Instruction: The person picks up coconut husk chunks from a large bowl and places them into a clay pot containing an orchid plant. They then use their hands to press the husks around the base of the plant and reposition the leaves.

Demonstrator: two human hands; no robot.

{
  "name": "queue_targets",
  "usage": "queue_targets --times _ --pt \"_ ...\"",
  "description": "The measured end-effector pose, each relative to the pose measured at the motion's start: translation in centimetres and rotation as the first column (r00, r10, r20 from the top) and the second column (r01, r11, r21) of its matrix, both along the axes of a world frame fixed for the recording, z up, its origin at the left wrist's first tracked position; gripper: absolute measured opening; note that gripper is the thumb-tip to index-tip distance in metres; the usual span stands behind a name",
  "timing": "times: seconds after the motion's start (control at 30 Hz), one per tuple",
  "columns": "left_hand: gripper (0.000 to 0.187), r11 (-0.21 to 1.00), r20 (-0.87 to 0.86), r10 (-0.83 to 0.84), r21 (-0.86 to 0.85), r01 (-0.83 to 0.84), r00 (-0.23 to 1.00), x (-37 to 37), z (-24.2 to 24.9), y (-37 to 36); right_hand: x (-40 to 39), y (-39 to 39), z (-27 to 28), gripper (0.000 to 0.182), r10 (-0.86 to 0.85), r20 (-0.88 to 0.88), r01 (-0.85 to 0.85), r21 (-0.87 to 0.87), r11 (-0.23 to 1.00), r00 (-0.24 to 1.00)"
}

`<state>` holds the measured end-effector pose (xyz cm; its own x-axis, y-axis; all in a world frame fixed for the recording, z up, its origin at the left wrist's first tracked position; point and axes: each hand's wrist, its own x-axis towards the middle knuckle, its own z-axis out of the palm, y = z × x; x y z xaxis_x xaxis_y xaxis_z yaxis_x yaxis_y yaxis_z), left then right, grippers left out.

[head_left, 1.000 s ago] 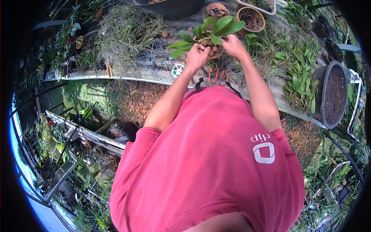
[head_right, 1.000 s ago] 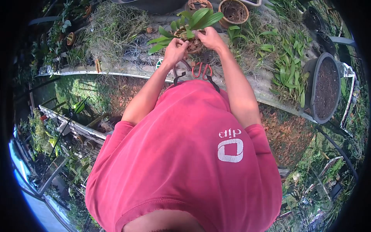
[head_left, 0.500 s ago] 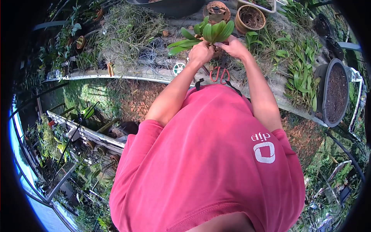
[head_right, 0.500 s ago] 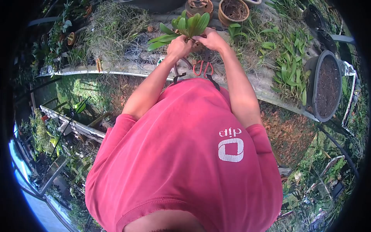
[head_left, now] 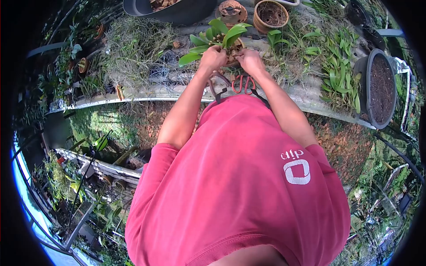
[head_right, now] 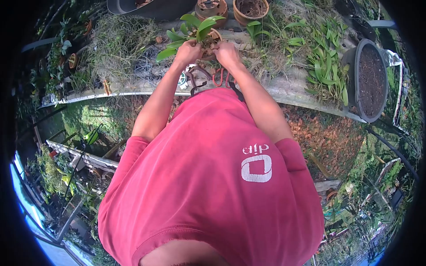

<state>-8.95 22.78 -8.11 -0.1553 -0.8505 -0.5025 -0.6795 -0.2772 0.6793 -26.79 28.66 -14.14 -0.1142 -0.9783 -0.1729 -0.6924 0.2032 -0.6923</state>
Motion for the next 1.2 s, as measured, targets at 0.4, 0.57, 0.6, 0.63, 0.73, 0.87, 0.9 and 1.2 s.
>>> queue_targets --times 0.4,0.57,0.6,0.63,0.73,0.87,0.9,1.2 --pt "0.043 0.998 0.022 -0.063 0.009 0.063 0.998 0.3 0.6 -0.9 0.5 -3.2 0.5 0.015 -0.137 0.491 0.216 -0.108 0.970 0.860" --pt "0.046 0.991 0.157 -0.079 -0.097 0.095 0.984 0.0 -0.7 -0.9 -0.5 -1.1 -1.4 0.016 0.027 0.144 0.003 -0.206 0.978 0.989" --pt "0.045 0.978 0.224 -0.092 -0.163 0.131 0.970 -0.2 -0.1 -0.8 -0.5 -0.5 -0.9 0.016 0.109 -0.091 -0.130 -0.267 0.955 0.990" --pt "0.045 0.978 0.208 -0.086 -0.169 0.122 0.974 -0.2 0.5 -0.5 -0.6 -0.2 -0.4 0.016 0.216 -0.198 -0.254 -0.193 0.948 0.956" --pt "0.043 0.984 0.147 -0.086 -0.145 0.107 0.985 -0.1 1.9 0.1 -0.5 0.1 0.4 0.015 0.106 -0.304 -0.173 -0.203 0.964 0.947" --pt "0.043 0.985 0.138 -0.107 -0.121 0.124 0.985 1.4 2.2 1.3 -1.5 0.8 1.6 0.016 0.146 -0.255 -0.195 -0.180 0.964 0.956" --pt "0.043 0.981 0.148 -0.104 -0.146 0.125 0.983 1.5 2.2 1.6 -1.2 1.0 1.6 0.016 0.134 -0.269 -0.196 -0.216 0.957 0.954" --pt "0.040 0.969 0.161 -0.062 -0.229 0.098 0.985 1.4 3.5 2.4 0.6 -1.3 3.2 0.040 0.052 -0.276 -0.038 0.055 0.998 0.960"
